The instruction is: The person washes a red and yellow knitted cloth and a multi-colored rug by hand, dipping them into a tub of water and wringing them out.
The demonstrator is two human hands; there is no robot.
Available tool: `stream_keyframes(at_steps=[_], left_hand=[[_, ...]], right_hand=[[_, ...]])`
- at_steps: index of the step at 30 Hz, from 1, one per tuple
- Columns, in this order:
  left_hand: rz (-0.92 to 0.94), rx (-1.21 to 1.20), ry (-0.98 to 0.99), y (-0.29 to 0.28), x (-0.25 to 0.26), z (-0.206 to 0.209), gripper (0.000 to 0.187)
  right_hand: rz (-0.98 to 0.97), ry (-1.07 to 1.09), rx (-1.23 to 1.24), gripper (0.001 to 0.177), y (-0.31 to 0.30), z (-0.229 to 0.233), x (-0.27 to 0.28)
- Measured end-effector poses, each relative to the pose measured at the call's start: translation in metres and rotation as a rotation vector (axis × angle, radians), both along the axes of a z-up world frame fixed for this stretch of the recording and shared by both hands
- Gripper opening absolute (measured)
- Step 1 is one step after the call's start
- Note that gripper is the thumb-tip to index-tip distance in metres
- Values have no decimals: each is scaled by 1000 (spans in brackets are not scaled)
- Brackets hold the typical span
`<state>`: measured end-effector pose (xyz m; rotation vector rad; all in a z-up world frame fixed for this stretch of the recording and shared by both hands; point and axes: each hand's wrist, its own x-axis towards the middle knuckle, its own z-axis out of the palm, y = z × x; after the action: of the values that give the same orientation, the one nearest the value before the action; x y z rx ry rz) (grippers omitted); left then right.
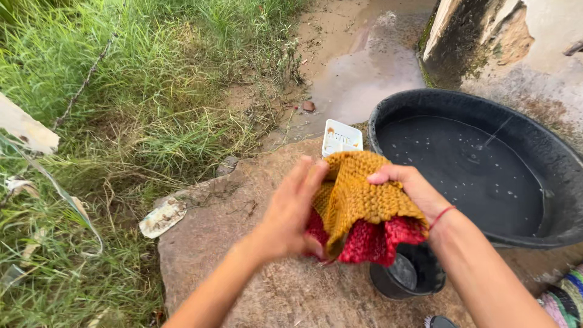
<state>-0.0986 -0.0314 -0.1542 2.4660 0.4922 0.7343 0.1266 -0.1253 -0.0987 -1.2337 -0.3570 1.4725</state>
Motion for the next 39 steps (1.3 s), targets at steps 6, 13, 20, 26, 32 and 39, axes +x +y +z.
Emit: stream_keyframes(at_steps=[6, 13, 20, 26, 32, 39], left_hand=[[-317, 157, -241, -30, 19, 2, 100], [-73, -583, -549, 12, 73, -51, 35], [-314, -46, -526, -48, 58, 23, 98], [-225, -21, -254, -39, 63, 22, 82], [-126, -307, -399, -24, 65, 24, 37], [20, -651, -415, -44, 58, 65, 30]], right_hand=[[-46, 194, 65, 34, -20, -34, -2], [-140, 516, 118, 37, -48, -24, 22], [-275, 447, 93, 35, -42, -62, 38], [-199, 557, 304, 31, -46, -75, 27], [-78, -414, -212, 69, -82, -77, 27], [-221, -1096, 341, 100, -56, -121, -11]])
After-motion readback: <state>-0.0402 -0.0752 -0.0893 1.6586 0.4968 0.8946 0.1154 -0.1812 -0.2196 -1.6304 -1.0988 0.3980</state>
